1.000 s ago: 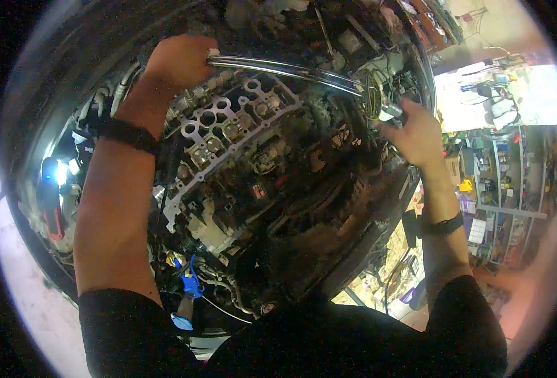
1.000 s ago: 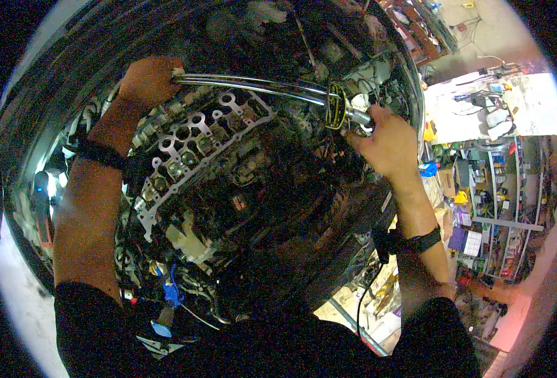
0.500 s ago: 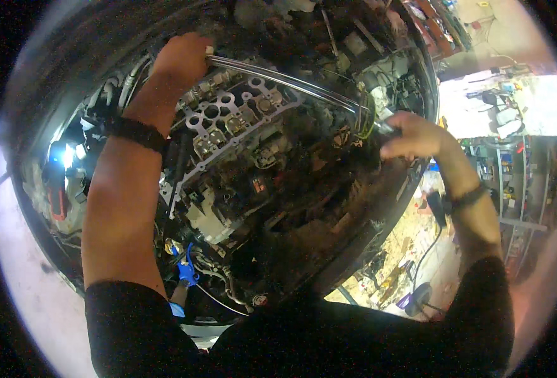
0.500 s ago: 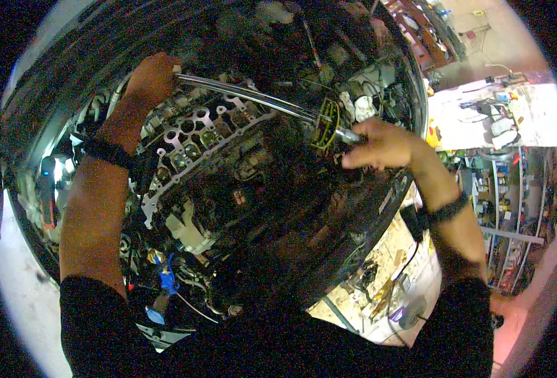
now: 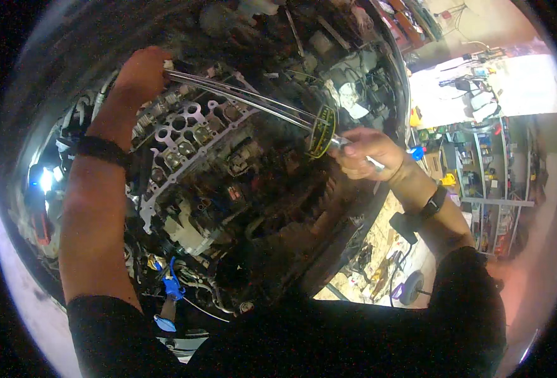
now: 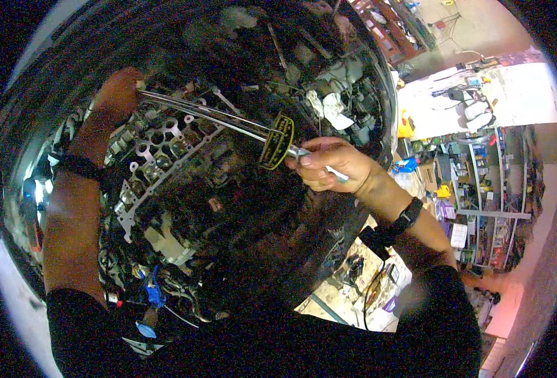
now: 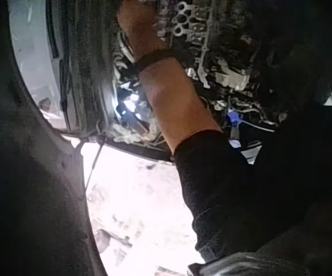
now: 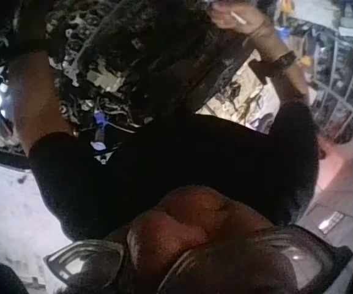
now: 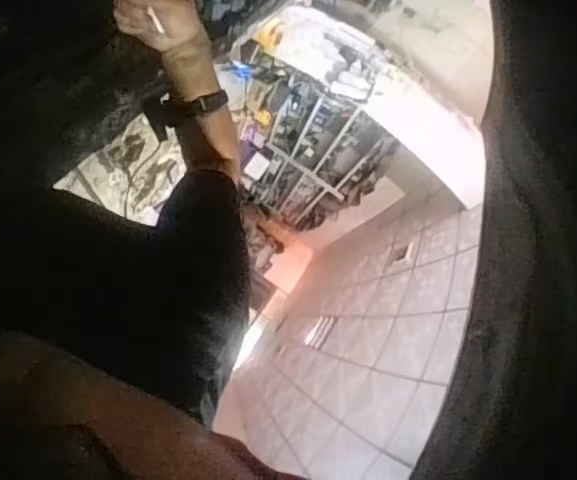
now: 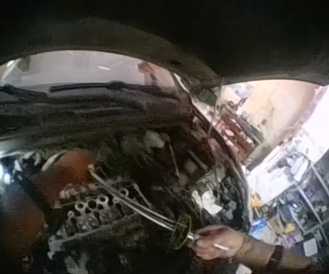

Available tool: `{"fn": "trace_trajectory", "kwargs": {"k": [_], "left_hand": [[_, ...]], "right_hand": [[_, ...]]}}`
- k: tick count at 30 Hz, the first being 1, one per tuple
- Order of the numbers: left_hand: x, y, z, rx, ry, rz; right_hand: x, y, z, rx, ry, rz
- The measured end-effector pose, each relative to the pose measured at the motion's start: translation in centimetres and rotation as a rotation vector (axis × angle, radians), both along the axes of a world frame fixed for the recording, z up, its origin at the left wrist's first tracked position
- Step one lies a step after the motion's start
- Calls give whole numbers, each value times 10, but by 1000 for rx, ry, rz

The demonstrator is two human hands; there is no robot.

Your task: Using a torque wrench to tighten bolts on a car engine head.

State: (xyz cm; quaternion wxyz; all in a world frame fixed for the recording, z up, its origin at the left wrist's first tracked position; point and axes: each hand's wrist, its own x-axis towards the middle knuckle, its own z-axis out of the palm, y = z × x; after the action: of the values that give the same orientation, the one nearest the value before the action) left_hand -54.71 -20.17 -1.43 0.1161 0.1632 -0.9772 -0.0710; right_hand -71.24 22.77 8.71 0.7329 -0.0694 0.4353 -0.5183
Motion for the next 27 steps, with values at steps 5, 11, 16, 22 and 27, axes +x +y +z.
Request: {"fn": "trace_trajectory", "kwargs": {"k": [5, 11, 16, 22, 27], "left_hand": [[-2, -4, -11, 16, -25, -14], [1, -15, -11, 54, -63, -19], [4, -27, -16, -50, -109, -143], [-1, -7, -2, 34, -64, -63], [10, -31, -25, -160, 68, -200]], "right_hand": [[44, 11, -2, 25, -18, -96], [76, 10, 0, 20, 93, -211], [101, 13, -4, -206, 469, -155], [118, 16, -2, 24, 414, -283], [143, 14, 2, 108, 302, -212]]}}
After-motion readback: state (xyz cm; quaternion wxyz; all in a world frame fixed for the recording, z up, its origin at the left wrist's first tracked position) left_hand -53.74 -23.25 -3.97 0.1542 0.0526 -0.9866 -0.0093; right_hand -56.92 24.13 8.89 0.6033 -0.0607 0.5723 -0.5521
